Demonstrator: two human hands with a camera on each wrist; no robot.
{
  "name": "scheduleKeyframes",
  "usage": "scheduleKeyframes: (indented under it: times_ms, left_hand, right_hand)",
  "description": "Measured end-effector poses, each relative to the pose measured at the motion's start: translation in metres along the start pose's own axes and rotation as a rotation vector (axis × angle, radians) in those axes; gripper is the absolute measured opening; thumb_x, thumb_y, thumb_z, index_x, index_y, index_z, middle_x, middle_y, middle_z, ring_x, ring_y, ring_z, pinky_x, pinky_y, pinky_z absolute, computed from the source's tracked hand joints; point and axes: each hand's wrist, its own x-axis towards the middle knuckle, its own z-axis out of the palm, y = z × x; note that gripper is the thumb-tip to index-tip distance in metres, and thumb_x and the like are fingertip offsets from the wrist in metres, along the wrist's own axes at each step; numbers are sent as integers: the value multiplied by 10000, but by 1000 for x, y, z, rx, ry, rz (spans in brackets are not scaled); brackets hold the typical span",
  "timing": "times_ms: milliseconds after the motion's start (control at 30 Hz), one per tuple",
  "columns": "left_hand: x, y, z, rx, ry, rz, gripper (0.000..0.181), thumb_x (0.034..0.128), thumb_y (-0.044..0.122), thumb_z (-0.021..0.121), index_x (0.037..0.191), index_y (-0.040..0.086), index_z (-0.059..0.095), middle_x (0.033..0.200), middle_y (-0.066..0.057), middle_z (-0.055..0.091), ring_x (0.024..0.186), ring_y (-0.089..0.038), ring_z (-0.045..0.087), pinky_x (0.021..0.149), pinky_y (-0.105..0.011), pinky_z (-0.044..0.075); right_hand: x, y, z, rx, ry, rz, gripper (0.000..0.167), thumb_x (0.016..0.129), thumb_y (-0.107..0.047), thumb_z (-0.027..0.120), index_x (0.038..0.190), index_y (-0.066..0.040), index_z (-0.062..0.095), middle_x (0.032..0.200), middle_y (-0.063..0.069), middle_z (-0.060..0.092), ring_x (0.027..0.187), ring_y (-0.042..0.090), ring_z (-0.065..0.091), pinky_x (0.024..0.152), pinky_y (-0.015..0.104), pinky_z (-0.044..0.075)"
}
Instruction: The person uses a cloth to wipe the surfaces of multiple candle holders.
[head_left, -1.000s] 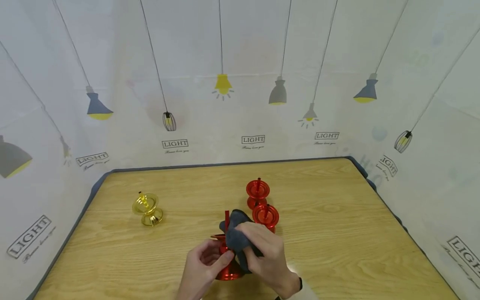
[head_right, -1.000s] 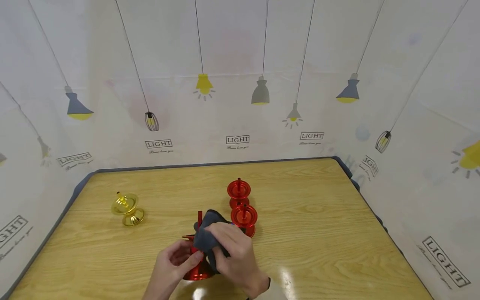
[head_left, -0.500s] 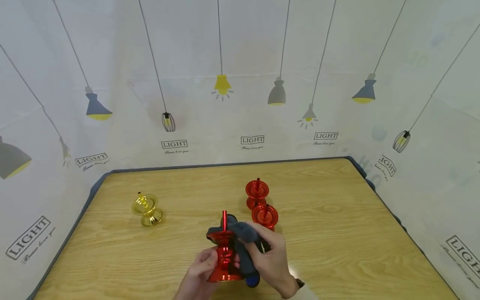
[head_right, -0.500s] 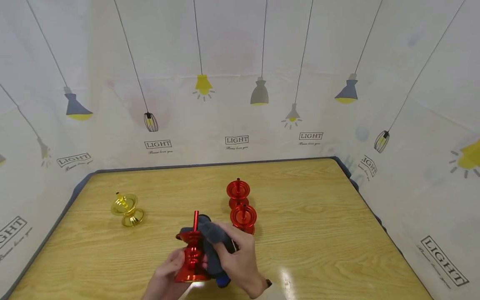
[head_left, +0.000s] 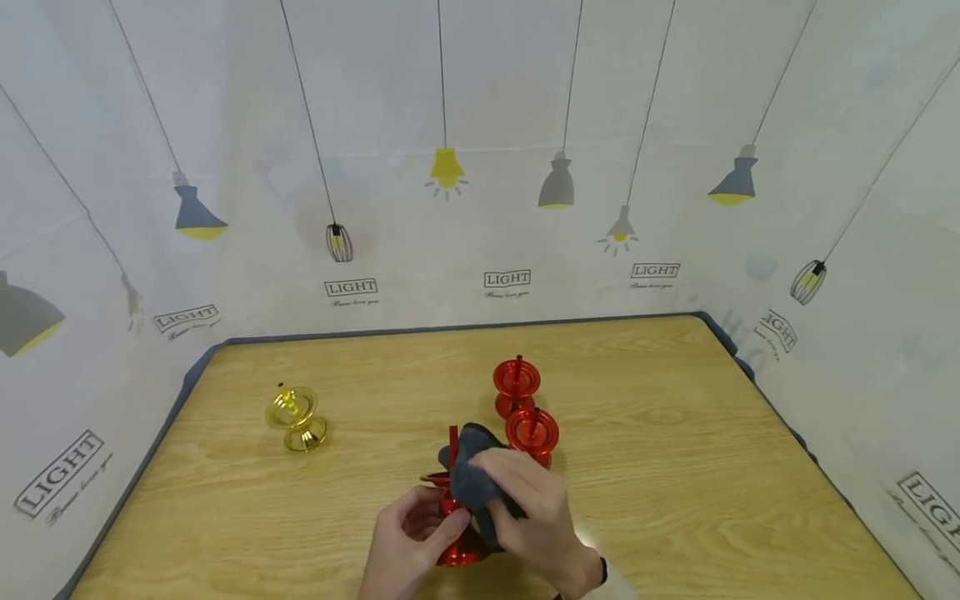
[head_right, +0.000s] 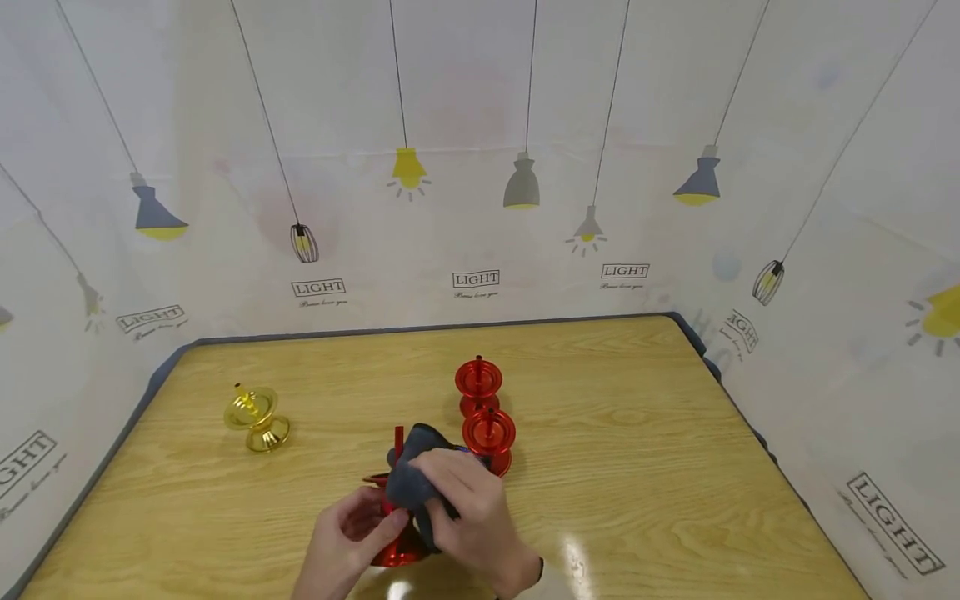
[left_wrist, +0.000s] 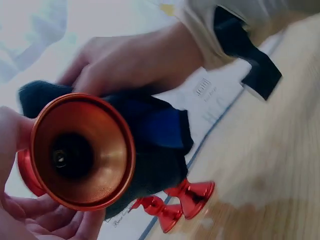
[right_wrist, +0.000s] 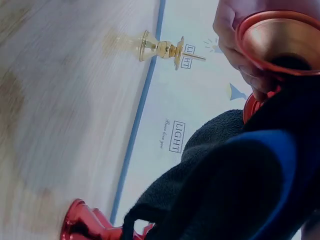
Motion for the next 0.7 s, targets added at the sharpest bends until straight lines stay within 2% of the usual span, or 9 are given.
scheduleKeyframes:
  times_ms: [100, 200, 267, 333, 400, 467, 533, 633, 700]
  left_hand:
    - [0, 0, 2, 6, 14, -9, 373, 898, 221, 777, 1141, -46, 686, 991, -105, 733, 846, -138, 703, 764, -240, 571]
    - [2, -2, -3, -60, -49, -3, 385, 931, 195, 733, 1191, -81, 663, 1015, -98, 737, 871, -126, 709, 786, -246, 572]
    - [2, -4, -8, -143, -136, 5, 421, 968, 185, 681, 1252, -119, 617, 1022, -70, 736, 900, -120, 704, 814, -260, 571]
    - [3, -6, -13, -267, -260, -9, 438, 1009, 196, 614, 1318, -114, 580, 1046, -31, 740, 956, -120, 703, 858, -282, 575]
    - [3, -8, -17, -405, -401, -46, 421, 1053, 237, 532, 1355, -53, 577, 1073, 7, 739, 1008, -121, 697, 906, -302, 571]
    - [4, -10, -19, -529, -537, -80, 381, 1082, 262, 455, 1353, 37, 601, 1101, 22, 742, 1054, -116, 694, 955, -317, 562]
    - [4, -10, -19, -607, -636, -100, 360, 1098, 284, 400, 1318, 131, 641, 1141, 30, 744, 1099, -113, 692, 1003, -316, 538]
    - [5, -10, -20, -643, -698, -112, 362, 1108, 299, 367, 1271, 184, 668, 1150, 38, 746, 1119, -100, 682, 1034, -304, 512]
    - [6, -11, -21, -615, -679, -94, 363, 1110, 268, 361, 1286, 160, 660, 1166, 34, 741, 1130, -105, 677, 1029, -309, 514]
  right_hand:
    - [0, -1, 1, -7, -4, -32, 180, 999, -111, 634, 1095, 22, 710, 1007, 149, 734, 922, 287, 726, 928, 326, 576]
    - [0, -3, 0, 38, 3, 3, 167, 964, -55, 673, 1109, 22, 703, 1008, 157, 733, 933, 288, 723, 943, 315, 567]
    - [-1, -4, 0, 85, 9, 48, 231, 896, 32, 717, 1126, 18, 696, 1011, 165, 732, 946, 282, 721, 954, 299, 558]
    - [-3, -6, -2, 123, 15, 112, 341, 821, 104, 740, 1143, 4, 691, 1021, 168, 734, 958, 267, 722, 958, 270, 549]
    - [-4, -8, -3, 164, 12, 192, 406, 787, 145, 742, 1157, -13, 686, 1028, 159, 735, 950, 236, 724, 946, 239, 547]
    - [-4, -10, -3, 202, 10, 267, 409, 804, 151, 733, 1171, -20, 682, 1030, 149, 738, 933, 208, 724, 923, 226, 553]
    - [-5, -12, -4, 240, 11, 321, 392, 830, 148, 719, 1180, -24, 679, 1024, 142, 739, 911, 189, 722, 893, 229, 563]
    - [-4, -12, -3, 240, 17, 344, 381, 844, 140, 713, 1185, -30, 681, 1024, 138, 740, 908, 180, 723, 880, 233, 569]
    - [-4, -11, -4, 193, 17, 317, 394, 830, 137, 723, 1182, -36, 686, 1033, 136, 740, 926, 191, 724, 902, 225, 561]
